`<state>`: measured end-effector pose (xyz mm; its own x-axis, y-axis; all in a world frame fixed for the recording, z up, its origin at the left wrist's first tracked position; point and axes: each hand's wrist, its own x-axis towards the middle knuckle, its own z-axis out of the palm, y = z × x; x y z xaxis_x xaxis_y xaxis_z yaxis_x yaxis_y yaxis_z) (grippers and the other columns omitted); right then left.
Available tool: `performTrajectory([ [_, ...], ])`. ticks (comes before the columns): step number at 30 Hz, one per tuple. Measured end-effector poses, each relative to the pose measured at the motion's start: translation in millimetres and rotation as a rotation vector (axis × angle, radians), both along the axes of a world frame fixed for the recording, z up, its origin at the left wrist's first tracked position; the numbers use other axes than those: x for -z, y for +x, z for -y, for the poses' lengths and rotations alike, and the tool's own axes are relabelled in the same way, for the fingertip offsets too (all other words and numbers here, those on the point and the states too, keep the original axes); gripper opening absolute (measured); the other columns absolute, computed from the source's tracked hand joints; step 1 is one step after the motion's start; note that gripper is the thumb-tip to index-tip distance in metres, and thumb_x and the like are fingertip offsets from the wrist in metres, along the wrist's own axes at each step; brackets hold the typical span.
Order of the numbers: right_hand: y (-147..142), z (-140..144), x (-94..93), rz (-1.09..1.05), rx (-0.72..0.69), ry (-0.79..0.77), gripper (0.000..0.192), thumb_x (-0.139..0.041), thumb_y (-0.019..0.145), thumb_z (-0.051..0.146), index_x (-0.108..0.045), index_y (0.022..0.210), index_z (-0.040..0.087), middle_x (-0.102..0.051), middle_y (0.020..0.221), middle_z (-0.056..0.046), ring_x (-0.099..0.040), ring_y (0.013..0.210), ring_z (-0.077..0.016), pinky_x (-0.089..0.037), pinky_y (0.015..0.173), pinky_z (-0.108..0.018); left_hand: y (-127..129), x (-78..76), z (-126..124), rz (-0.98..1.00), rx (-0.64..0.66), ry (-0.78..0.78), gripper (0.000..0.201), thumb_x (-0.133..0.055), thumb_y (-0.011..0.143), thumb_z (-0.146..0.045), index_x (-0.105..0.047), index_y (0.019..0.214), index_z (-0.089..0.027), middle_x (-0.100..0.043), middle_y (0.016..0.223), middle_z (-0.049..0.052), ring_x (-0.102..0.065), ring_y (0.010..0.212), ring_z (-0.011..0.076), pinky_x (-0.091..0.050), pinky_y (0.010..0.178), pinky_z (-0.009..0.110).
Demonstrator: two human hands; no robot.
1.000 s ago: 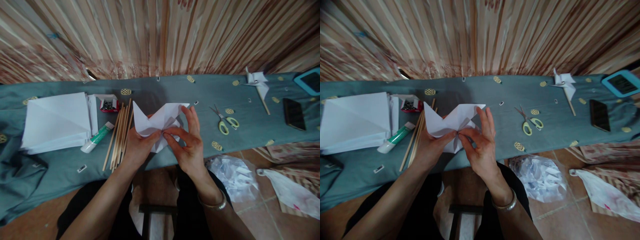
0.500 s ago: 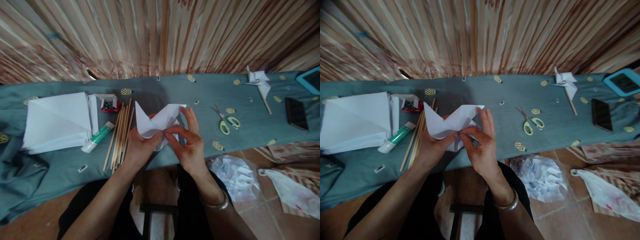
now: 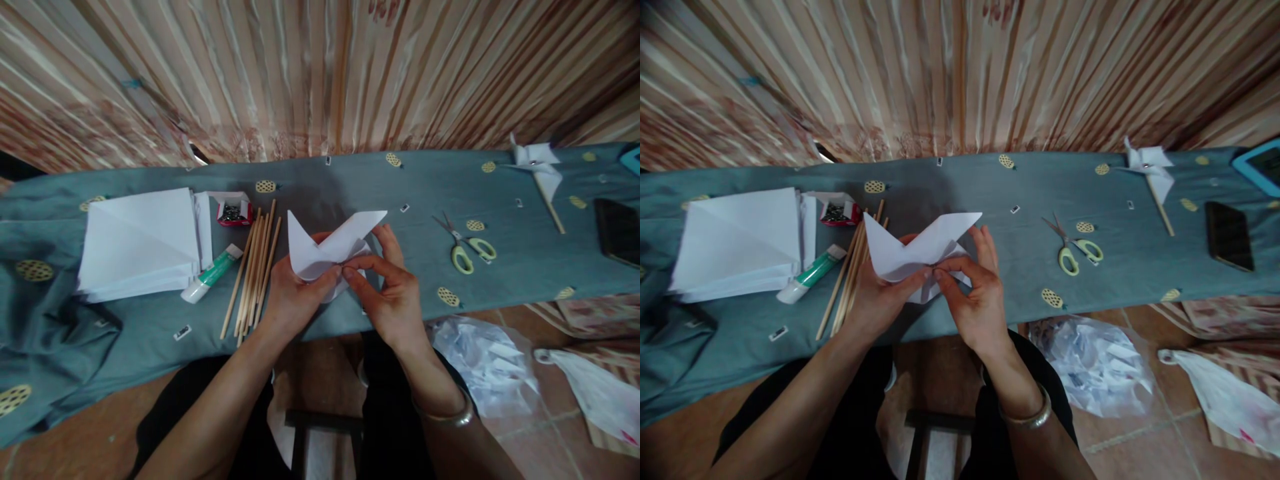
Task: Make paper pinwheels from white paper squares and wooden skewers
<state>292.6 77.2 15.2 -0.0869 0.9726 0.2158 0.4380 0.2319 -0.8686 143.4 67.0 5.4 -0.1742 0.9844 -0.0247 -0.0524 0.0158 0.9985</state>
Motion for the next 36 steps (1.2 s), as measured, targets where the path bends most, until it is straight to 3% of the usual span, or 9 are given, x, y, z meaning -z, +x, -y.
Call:
performTrajectory([
  [5,-1.2,0.4,-0.8,-0.010,0.038,0.018,0.004,-0.071,0.080,0.026,-0.071,0.081,0.023,-0.046,0.151,-0.005,-0.029,0.147,-0.0286,-0.022,0.119,-0.056,0.3,-1.3,-0.9,0.009,-0.002,0.008,0.041,-0.076,0.072,-0.025,-0.068,0.112,-0.018,-0.076,0.102,0.005,-0.071,0.090,0.0212,-0.056,0.081,0.032],
  [9,-3.1,2.4,-2.0,0.021,0.129,0.065,0.014,-0.074,0.078,0.027,-0.066,0.088,0.020,-0.043,0.152,-0.011,-0.036,0.144,-0.0309,-0.024,0.118,-0.058,1.0,-3.1,-1.3,0.030,-0.006,-0.006,0.040,-0.076,0.073,-0.025,-0.068,0.112,-0.022,-0.076,0.101,0.003,-0.071,0.090,0.0202,-0.057,0.081,0.031],
  [13,-3.1,3.5,0.7,0.044,0.144,0.113,0.040,-0.073,0.079,0.028,-0.060,0.116,0.023,-0.038,0.154,-0.012,-0.034,0.144,-0.0308,-0.024,0.118,-0.059,1.1,-5.3,-1.2,-0.011,-0.035,-0.023,0.039,-0.077,0.071,-0.025,-0.070,0.108,-0.023,-0.076,0.099,0.002,-0.071,0.089,0.0204,-0.057,0.079,0.030],
  [18,-0.4,2.3,6.5,0.000,0.112,0.075,0.077,-0.073,0.079,0.029,-0.035,0.146,0.025,-0.038,0.154,-0.014,-0.035,0.143,-0.0305,-0.029,0.117,-0.057,0.0,-4.8,-1.3,-0.063,-0.033,-0.030,0.041,-0.078,0.070,-0.026,-0.070,0.109,-0.019,-0.077,0.100,0.004,-0.071,0.090,0.0213,-0.057,0.082,0.031],
  [25,3.4,0.0,2.4,-0.106,0.057,-0.073,0.093,-0.078,0.074,0.029,-0.027,0.151,0.025,-0.067,0.123,-0.011,-0.059,0.121,-0.0297,-0.040,0.107,-0.058,-1.8,-5.9,-1.7,-0.016,0.013,-0.033,0.043,-0.080,0.070,-0.027,-0.069,0.111,-0.018,-0.077,0.098,0.005,-0.071,0.087,0.0206,-0.057,0.077,0.029],
  [36,5.4,-2.2,-3.6,-0.278,0.011,-0.253,0.085,-0.079,0.072,0.029,-0.038,0.146,0.029,-0.076,0.099,-0.003,-0.071,0.100,-0.0257,-0.056,0.090,-0.047,-0.9,-5.7,-0.3,0.049,0.027,-0.069,0.039,-0.082,0.068,-0.029,-0.073,0.103,-0.017,-0.078,0.093,0.005,-0.072,0.083,0.0215,-0.059,0.074,0.030],
])
